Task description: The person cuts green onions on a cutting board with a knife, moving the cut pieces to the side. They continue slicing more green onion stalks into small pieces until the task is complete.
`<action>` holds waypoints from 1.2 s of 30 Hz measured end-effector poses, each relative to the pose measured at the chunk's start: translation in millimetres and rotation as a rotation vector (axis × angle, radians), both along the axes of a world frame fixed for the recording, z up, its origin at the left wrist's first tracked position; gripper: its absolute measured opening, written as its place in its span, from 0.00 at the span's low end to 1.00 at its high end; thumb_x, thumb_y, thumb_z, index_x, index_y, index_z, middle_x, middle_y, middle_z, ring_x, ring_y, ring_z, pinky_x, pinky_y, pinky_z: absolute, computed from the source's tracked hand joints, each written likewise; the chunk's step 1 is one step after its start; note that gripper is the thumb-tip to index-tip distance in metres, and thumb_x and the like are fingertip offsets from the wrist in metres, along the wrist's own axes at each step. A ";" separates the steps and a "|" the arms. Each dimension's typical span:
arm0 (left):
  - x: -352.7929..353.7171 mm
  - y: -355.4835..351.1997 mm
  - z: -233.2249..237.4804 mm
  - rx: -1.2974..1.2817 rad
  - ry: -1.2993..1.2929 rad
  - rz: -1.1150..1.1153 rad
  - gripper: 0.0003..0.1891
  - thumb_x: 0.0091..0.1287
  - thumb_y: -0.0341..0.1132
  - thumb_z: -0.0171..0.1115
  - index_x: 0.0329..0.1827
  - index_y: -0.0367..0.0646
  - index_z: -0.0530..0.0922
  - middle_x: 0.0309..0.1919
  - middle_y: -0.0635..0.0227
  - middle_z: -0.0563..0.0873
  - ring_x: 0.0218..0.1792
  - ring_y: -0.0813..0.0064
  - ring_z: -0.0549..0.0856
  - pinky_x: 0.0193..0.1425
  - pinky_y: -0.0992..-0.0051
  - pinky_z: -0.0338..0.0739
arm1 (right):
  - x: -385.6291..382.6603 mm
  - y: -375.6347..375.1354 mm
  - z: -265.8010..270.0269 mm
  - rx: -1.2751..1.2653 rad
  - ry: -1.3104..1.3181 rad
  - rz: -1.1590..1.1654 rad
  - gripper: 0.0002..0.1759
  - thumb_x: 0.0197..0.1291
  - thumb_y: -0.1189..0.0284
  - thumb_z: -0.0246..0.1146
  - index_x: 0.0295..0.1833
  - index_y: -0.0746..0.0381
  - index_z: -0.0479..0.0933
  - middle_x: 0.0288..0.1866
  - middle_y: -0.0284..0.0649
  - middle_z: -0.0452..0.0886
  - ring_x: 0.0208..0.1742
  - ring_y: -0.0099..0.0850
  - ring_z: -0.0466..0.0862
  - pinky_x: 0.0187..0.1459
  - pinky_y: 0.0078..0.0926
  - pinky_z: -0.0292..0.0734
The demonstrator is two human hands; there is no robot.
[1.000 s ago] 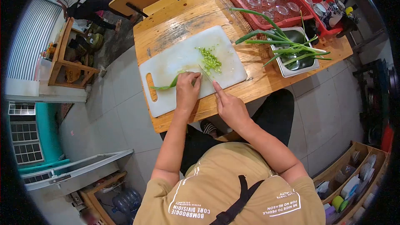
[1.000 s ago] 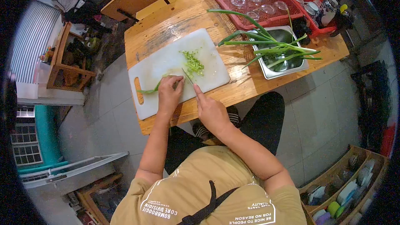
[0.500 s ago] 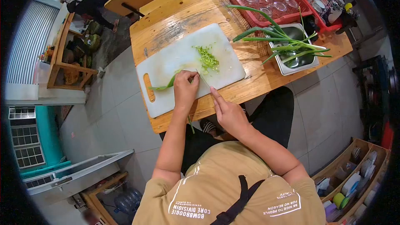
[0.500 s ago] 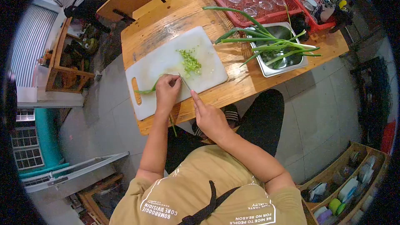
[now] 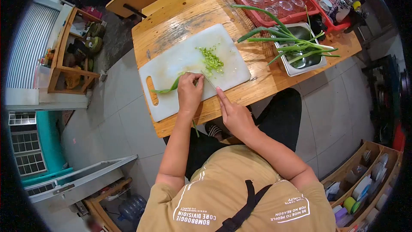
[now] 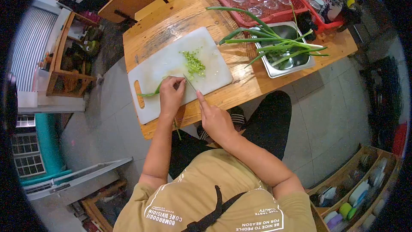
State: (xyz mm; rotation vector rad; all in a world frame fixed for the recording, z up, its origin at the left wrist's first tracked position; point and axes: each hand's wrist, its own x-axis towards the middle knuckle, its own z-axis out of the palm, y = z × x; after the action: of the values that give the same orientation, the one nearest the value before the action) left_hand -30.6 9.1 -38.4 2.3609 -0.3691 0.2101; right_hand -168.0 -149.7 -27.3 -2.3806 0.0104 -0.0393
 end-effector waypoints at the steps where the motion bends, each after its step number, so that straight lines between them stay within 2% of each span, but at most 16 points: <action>1: 0.5 -1.2 1.6 0.008 0.013 0.007 0.06 0.69 0.31 0.75 0.40 0.36 0.92 0.37 0.55 0.90 0.44 0.52 0.86 0.56 0.58 0.81 | 4.6 0.3 -1.6 -0.013 -0.050 0.003 0.34 0.82 0.69 0.59 0.89 0.59 0.64 0.31 0.58 0.86 0.31 0.57 0.88 0.35 0.57 0.83; 4: 0.4 -7.6 -1.2 0.005 -0.129 -0.021 0.06 0.69 0.31 0.75 0.40 0.36 0.92 0.37 0.56 0.90 0.46 0.51 0.87 0.57 0.57 0.81 | 12.1 -3.1 0.3 0.051 -0.038 -0.002 0.32 0.82 0.69 0.58 0.88 0.59 0.65 0.33 0.59 0.86 0.33 0.59 0.87 0.37 0.58 0.83; 8: -4.3 -9.6 -2.8 0.022 -0.055 0.028 0.06 0.69 0.31 0.73 0.41 0.36 0.92 0.41 0.54 0.90 0.51 0.50 0.87 0.60 0.56 0.81 | 2.4 -6.5 9.1 0.114 -0.015 0.007 0.31 0.83 0.69 0.57 0.87 0.59 0.66 0.36 0.60 0.87 0.35 0.61 0.87 0.40 0.59 0.83; 10: -5.1 -9.8 -3.3 0.015 -0.041 0.029 0.06 0.69 0.31 0.73 0.42 0.36 0.92 0.42 0.54 0.90 0.51 0.50 0.87 0.61 0.56 0.80 | -2.9 -3.7 3.6 0.167 -0.112 -0.024 0.30 0.83 0.70 0.59 0.86 0.54 0.68 0.31 0.60 0.85 0.32 0.59 0.87 0.37 0.57 0.81; 14: -4.0 -4.9 -1.8 0.007 0.007 0.018 0.07 0.70 0.31 0.73 0.43 0.36 0.92 0.42 0.54 0.90 0.51 0.50 0.86 0.61 0.56 0.80 | -7.4 -1.9 8.0 0.186 -0.113 -0.037 0.30 0.83 0.70 0.60 0.87 0.53 0.69 0.30 0.60 0.85 0.32 0.59 0.87 0.37 0.56 0.81; 18: -0.3 -2.1 -1.6 -0.026 0.054 0.007 0.07 0.69 0.30 0.73 0.43 0.35 0.92 0.41 0.54 0.89 0.50 0.50 0.86 0.60 0.56 0.80 | -3.1 -2.0 8.5 0.134 -0.012 -0.007 0.31 0.83 0.69 0.59 0.87 0.52 0.67 0.30 0.60 0.85 0.32 0.59 0.87 0.38 0.56 0.82; 20: 0.7 -1.8 -1.2 0.028 -0.010 -0.006 0.07 0.68 0.28 0.74 0.43 0.32 0.92 0.42 0.54 0.91 0.44 0.55 0.90 0.53 0.62 0.84 | 5.3 -0.7 5.6 0.112 0.034 0.002 0.31 0.83 0.68 0.59 0.88 0.52 0.67 0.31 0.60 0.85 0.32 0.59 0.87 0.38 0.56 0.82; 25: 1.5 -1.1 -3.3 0.026 -0.017 -0.014 0.07 0.68 0.29 0.75 0.43 0.33 0.91 0.40 0.54 0.90 0.43 0.56 0.90 0.52 0.62 0.84 | 25.3 5.3 -4.4 0.032 0.035 0.013 0.32 0.83 0.68 0.58 0.88 0.52 0.65 0.30 0.59 0.85 0.32 0.58 0.87 0.36 0.58 0.81; 28: -0.6 0.5 -1.3 0.009 -0.011 -0.002 0.07 0.68 0.29 0.75 0.42 0.33 0.91 0.38 0.55 0.89 0.42 0.57 0.89 0.51 0.63 0.84 | 10.0 1.5 4.7 -0.014 0.074 0.020 0.32 0.83 0.68 0.59 0.88 0.52 0.64 0.31 0.58 0.86 0.32 0.57 0.87 0.36 0.56 0.82; 31: -2.2 0.9 0.5 -0.010 -0.015 -0.003 0.07 0.69 0.29 0.75 0.42 0.33 0.91 0.38 0.55 0.89 0.41 0.58 0.89 0.51 0.63 0.84 | -9.9 -3.1 5.0 -0.049 0.044 0.019 0.33 0.83 0.69 0.59 0.89 0.53 0.64 0.32 0.57 0.86 0.32 0.56 0.88 0.36 0.55 0.83; 34: -2.3 -0.3 0.2 -0.005 -0.029 -0.018 0.07 0.69 0.30 0.74 0.42 0.33 0.91 0.37 0.55 0.89 0.41 0.58 0.89 0.51 0.63 0.84 | -3.7 -1.0 -6.5 -0.096 -0.049 0.024 0.37 0.80 0.70 0.60 0.91 0.54 0.61 0.28 0.53 0.86 0.28 0.54 0.88 0.33 0.53 0.86; 36: -0.3 -0.9 0.2 0.006 -0.042 -0.015 0.07 0.69 0.30 0.74 0.42 0.34 0.92 0.38 0.55 0.89 0.41 0.58 0.89 0.51 0.63 0.84 | 9.7 0.2 -13.2 -0.067 -0.068 0.013 0.37 0.80 0.70 0.59 0.91 0.55 0.61 0.29 0.54 0.86 0.29 0.55 0.88 0.34 0.54 0.86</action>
State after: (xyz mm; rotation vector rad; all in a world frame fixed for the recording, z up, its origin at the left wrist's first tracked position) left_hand -31.0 8.2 -38.2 2.3620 -0.4081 0.2515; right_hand -158.3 -149.5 -40.6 -2.4451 -0.0399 -0.1164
